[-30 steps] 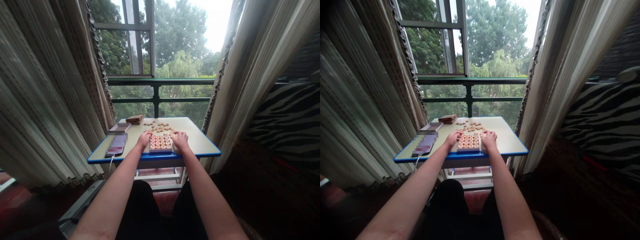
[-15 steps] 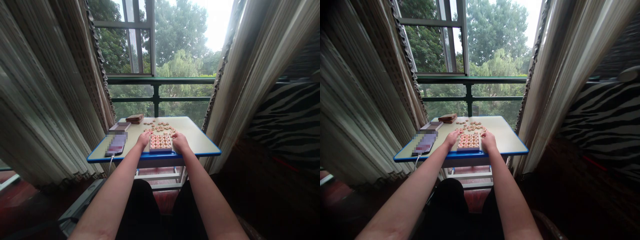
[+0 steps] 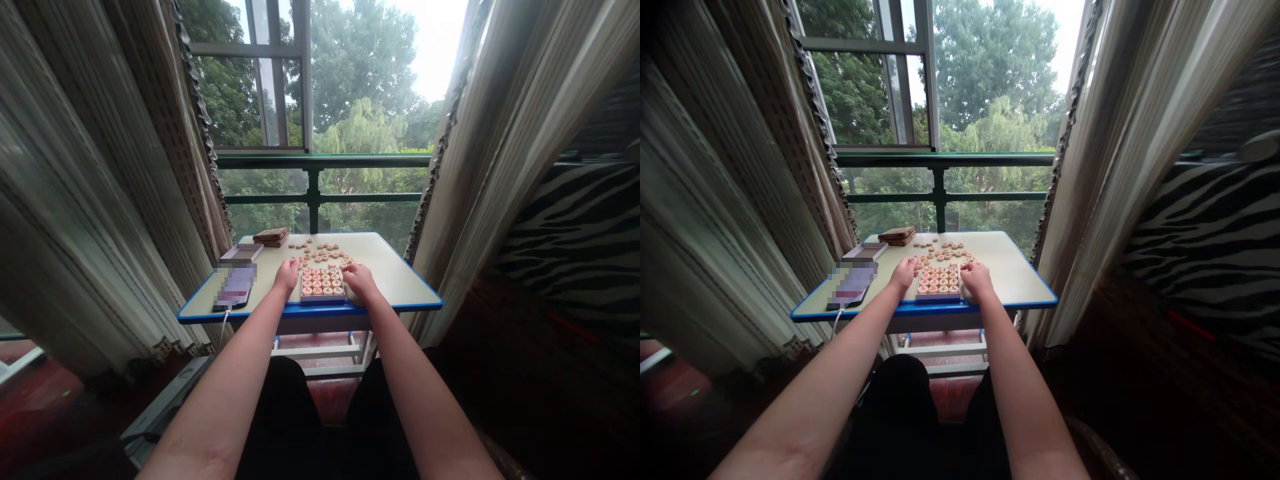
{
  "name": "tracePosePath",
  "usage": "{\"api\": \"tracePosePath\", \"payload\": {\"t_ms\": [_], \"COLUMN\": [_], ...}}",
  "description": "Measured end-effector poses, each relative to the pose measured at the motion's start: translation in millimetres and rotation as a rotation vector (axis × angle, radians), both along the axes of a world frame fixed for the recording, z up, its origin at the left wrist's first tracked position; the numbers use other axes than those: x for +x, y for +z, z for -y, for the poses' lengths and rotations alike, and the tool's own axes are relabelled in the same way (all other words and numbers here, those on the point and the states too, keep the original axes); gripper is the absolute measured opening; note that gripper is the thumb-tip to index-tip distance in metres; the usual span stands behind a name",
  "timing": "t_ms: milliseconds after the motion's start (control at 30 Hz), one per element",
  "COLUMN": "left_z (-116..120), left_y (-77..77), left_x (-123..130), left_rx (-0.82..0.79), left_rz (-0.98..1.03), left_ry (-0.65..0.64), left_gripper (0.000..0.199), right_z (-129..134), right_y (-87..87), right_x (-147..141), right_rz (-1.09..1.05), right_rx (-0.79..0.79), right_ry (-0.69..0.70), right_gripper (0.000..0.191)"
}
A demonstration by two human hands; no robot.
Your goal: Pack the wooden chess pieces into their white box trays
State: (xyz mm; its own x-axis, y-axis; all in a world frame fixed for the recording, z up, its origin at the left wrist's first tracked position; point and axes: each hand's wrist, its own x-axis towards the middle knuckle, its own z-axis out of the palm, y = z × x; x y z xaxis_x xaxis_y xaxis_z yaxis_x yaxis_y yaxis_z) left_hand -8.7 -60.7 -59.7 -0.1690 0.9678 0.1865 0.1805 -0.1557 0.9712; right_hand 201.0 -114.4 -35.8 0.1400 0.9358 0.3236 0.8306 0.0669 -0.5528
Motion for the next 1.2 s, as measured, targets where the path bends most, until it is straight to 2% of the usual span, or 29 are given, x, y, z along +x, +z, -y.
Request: {"api": "tracePosePath", "payload": {"t_ms": [133,433,833,1033,1200], "left_z": [3.6,12.1,10.6,10.6,11.2], "left_y": [3.9,9.5,11.9,11.3,10.6], "left_x": [0.8,3.0,2.7,2.7,1.5], "left_rx": [-0.002,-0.045,-0.073,-0.068,-0.063], "left_rz": [-0.013,0.071,0.270,0.317,0.324], "left_ry": [0.042,0.039,-0.069,-0.141,-0.152], "left_gripper": [0.022,0.022,0.021,0.020,0.020], "right_z": [-0.1,-2.4,-4.5,-3.8,-0.6], "right_y": [0.3,-6.9,-10.9,-9.2,-6.5], "right_x": [-0.7,2.5,3.5,0.8,-1.0], "right_rz": [-0.005,-0.063,-0.034,0.018,0.035], "right_rx": [0.006,0.038,-0.005,-0.049,-0.076], "right_ry": [0.028,0.056,0.078,0.075,0.070], "right_gripper": [0.027,0.028,0.032,0.038,0.041]}}
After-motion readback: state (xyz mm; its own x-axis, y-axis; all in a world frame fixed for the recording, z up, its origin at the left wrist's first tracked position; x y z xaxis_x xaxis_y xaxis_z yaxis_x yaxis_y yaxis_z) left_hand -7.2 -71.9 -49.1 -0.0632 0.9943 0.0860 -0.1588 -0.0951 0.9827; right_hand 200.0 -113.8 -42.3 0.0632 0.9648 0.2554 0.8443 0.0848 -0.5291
